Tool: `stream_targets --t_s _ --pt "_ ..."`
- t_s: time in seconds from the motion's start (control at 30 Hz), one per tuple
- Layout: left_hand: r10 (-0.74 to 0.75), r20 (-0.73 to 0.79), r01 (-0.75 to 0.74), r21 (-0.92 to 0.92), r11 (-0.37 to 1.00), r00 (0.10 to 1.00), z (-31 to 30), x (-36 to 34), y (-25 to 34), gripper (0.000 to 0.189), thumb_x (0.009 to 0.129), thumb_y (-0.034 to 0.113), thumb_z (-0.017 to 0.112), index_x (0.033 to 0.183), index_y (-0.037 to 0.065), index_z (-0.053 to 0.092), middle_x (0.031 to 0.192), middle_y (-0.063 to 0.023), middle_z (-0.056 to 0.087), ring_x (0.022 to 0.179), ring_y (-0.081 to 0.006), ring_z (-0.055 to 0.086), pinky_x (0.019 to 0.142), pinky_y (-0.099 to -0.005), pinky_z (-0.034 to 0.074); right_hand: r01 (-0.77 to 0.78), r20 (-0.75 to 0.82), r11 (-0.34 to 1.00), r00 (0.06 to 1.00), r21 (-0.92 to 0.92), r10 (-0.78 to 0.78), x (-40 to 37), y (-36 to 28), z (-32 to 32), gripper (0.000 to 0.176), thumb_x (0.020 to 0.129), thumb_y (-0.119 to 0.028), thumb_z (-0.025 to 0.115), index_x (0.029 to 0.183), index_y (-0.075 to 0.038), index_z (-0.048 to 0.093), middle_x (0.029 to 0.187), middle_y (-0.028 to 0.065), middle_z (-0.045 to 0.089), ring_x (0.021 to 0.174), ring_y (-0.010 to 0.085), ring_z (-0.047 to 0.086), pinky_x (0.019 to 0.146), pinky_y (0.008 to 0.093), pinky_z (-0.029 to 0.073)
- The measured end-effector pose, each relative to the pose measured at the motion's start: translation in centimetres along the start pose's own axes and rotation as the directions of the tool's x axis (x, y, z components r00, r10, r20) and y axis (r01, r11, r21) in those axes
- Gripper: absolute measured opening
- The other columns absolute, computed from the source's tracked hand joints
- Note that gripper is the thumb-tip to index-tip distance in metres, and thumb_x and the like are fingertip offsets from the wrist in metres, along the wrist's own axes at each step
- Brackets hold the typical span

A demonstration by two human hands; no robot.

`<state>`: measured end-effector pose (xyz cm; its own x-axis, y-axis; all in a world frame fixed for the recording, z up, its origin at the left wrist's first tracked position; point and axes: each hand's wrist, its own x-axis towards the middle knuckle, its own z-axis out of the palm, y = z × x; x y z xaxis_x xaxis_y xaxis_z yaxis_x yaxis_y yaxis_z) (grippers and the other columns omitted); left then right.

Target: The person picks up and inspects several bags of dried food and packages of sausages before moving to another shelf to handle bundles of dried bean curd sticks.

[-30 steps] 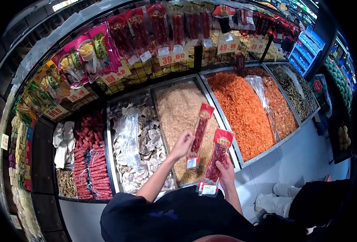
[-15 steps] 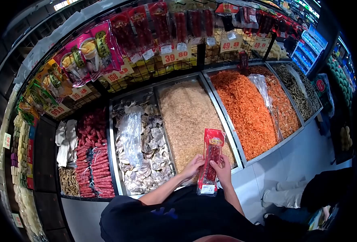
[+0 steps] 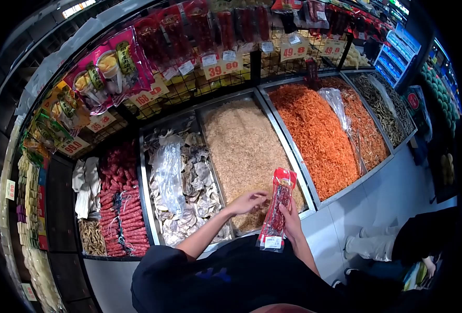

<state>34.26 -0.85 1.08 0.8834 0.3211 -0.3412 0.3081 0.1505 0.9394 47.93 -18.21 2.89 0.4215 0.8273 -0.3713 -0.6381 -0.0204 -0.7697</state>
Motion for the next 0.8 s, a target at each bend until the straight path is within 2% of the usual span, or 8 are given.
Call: stream_targets --t_s 0.1,0.2,0.23,0.27,0.33,0.43,0.67,0.8 --pt "0.185 -0.279 -0.138 0.178 0.974 0.942 -5.4 1.7 3.9 0.045 0.093 0.032 0.060 0.129 0.005 0.054 0.119 -0.0124 0.062 0.095 -0.0177 0.061 0.079 -0.0315 0.052 0.021 -0.004 0.999 1.000 0.029 -0.021 -0.2 -0.2 -0.1 0.059 0.095 -0.008 0.056 0.146 -0.008 0.026 0.121 0.0088 0.056 0.102 0.0144 0.059 0.085 0.0286 0.051" --pt "0.295 -0.518 -0.181 0.259 0.949 0.803 -12.6 2.6 11.8 0.035 0.092 0.013 0.059 0.126 0.003 0.052 0.118 -0.0110 0.061 0.097 -0.0190 0.060 0.078 -0.0286 0.052 0.029 -0.015 0.999 0.999 0.029 -0.029 -0.7 -1.1 0.4 0.061 0.095 -0.008 0.056 0.147 -0.008 0.024 0.120 0.0099 0.057 0.097 0.0147 0.061 0.081 0.0287 0.053" --pt "0.468 -0.559 -0.289 0.382 0.878 0.684 -16.9 4.5 12.0 0.033 0.092 0.010 0.058 0.123 0.002 0.053 0.117 -0.0107 0.061 0.098 -0.0188 0.060 0.078 -0.0270 0.051 0.043 -0.021 0.999 0.999 0.031 -0.042 -0.8 -1.3 0.4 0.062 0.095 -0.008 0.056 0.147 -0.008 0.023 0.120 0.0103 0.057 0.097 0.0148 0.062 0.081 0.0287 0.054" --pt "0.575 -0.612 -0.397 0.416 0.818 0.543 -19.8 5.2 14.3 0.037 0.089 0.016 0.061 0.123 0.002 0.053 0.116 -0.0151 0.061 0.109 -0.0237 0.058 0.092 -0.0341 0.047 0.071 -0.018 0.997 0.997 0.031 -0.070 -0.6 -1.0 -0.1 0.063 0.095 -0.007 0.056 0.148 -0.008 0.021 0.122 0.0111 0.056 0.099 0.0156 0.061 0.082 0.0295 0.054" --pt "0.694 -0.665 -0.248 0.648 0.720 0.276 -23.8 4.9 20.3 0.043 0.089 0.019 0.061 0.128 0.005 0.051 0.121 -0.0182 0.058 0.114 -0.0308 0.055 0.097 -0.0387 0.043 0.081 -0.034 0.996 0.996 0.026 -0.080 -0.8 -1.2 -0.2 0.064 0.095 -0.007 0.056 0.148 -0.008 0.021 0.123 0.0116 0.056 0.100 0.0160 0.061 0.082 0.0298 0.054" --pt "0.660 -0.726 -0.058 0.663 0.746 0.194 -30.3 5.5 26.0 0.066 0.088 0.030 0.062 0.143 0.011 0.031 0.143 -0.0206 0.037 0.132 -0.0370 0.035 0.106 -0.0445 0.034 0.096 -0.042 0.995 0.995 0.033 -0.095 -1.4 -2.2 0.6 0.064 0.094 -0.007 0.056 0.148 -0.008 0.020 0.125 0.0124 0.054 0.102 0.0170 0.060 0.084 0.0310 0.054" --pt "0.573 -0.819 0.008 0.573 0.820 -0.027 -34.9 8.7 30.3 0.060 0.083 0.027 0.069 0.128 -0.001 0.043 0.126 -0.0224 0.050 0.117 -0.0387 0.048 0.099 -0.0436 0.040 0.156 -0.053 0.987 0.987 0.039 -0.154 -1.9 -2.0 0.9 0.059 0.094 -0.008 0.056 0.145 -0.008 0.025 0.122 0.0112 0.055 0.103 0.0176 0.060 0.085 0.0319 0.054" --pt "0.568 -0.823 -0.105 0.565 0.818 -0.009 -34.6 9.7 30.8 0.055 0.081 0.028 0.070 0.121 -0.002 0.047 0.119 -0.0211 0.052 0.113 -0.0376 0.049 0.095 -0.0438 0.041 0.152 -0.066 0.987 0.987 0.058 -0.148 -1.7 -1.4 0.3 0.060 0.094 -0.009 0.056 0.145 -0.008 0.025 0.122 0.0113 0.055 0.103 0.0174 0.059 0.085 0.0318 0.054"
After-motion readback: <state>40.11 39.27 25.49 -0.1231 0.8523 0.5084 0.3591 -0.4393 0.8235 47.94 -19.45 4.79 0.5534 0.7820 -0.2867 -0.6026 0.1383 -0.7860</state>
